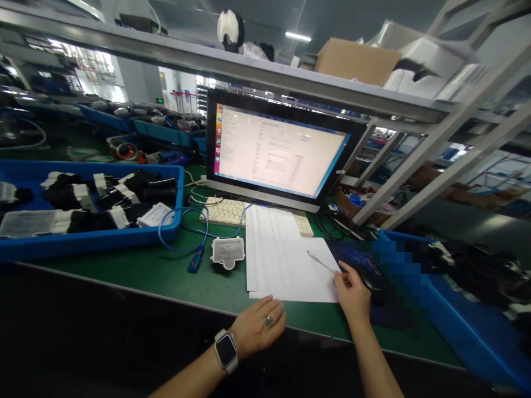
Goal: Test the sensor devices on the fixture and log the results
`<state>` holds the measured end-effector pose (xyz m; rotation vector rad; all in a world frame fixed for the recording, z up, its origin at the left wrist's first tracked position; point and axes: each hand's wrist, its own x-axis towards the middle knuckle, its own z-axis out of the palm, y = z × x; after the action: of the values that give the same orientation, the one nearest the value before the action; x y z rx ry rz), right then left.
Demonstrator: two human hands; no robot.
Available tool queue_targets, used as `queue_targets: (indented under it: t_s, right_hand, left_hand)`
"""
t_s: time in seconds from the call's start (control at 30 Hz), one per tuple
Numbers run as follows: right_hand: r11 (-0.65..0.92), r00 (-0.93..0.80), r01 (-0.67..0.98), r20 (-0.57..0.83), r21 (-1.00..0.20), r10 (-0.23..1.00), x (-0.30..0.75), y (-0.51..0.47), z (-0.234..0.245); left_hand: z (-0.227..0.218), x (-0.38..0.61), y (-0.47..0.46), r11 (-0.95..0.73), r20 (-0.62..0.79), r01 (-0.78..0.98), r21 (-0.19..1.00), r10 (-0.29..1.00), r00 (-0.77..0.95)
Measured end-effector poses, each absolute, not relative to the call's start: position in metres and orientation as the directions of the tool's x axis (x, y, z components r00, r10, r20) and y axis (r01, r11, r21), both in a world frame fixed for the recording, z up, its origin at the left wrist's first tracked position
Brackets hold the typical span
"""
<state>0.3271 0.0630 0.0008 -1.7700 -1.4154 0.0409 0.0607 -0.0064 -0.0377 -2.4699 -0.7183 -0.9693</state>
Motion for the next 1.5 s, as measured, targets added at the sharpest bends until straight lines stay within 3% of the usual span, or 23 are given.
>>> queue_targets:
  t_s: [0.3, 0.8, 1.03, 1.5]
  right_hand:
    - [0.019, 0.293, 0.828, 0.462, -0.560, 0.837, 0.330, 0.063, -0.001]
    - [0.038, 0.197, 0.881, 0.441, -0.471, 0.876, 0.329, 0.060, -0.003]
    - [0.070, 0.175, 0.852, 0.408, -0.519, 0.896, 0.327, 0.058, -0.004]
    - [0.103, 0.151, 0.847, 0.422, -0.522, 0.894, 0.326, 0.058, -0.004]
  left_hand:
    - [-0.028, 0.052, -0.002, -0.803, 0.620, 0.507, -0.314, 0.231, 0.750]
    - [0.002, 0.034, 0.012, -0.888, 0.438, 0.290, -0.356, 0.115, 0.891]
    - [0.004, 0.036, 0.010, -0.893, 0.372, 0.347, -0.287, 0.230, 0.899]
    - [0.001, 0.037, 0.008, -0.891, 0.332, 0.391, -0.230, 0.306, 0.892]
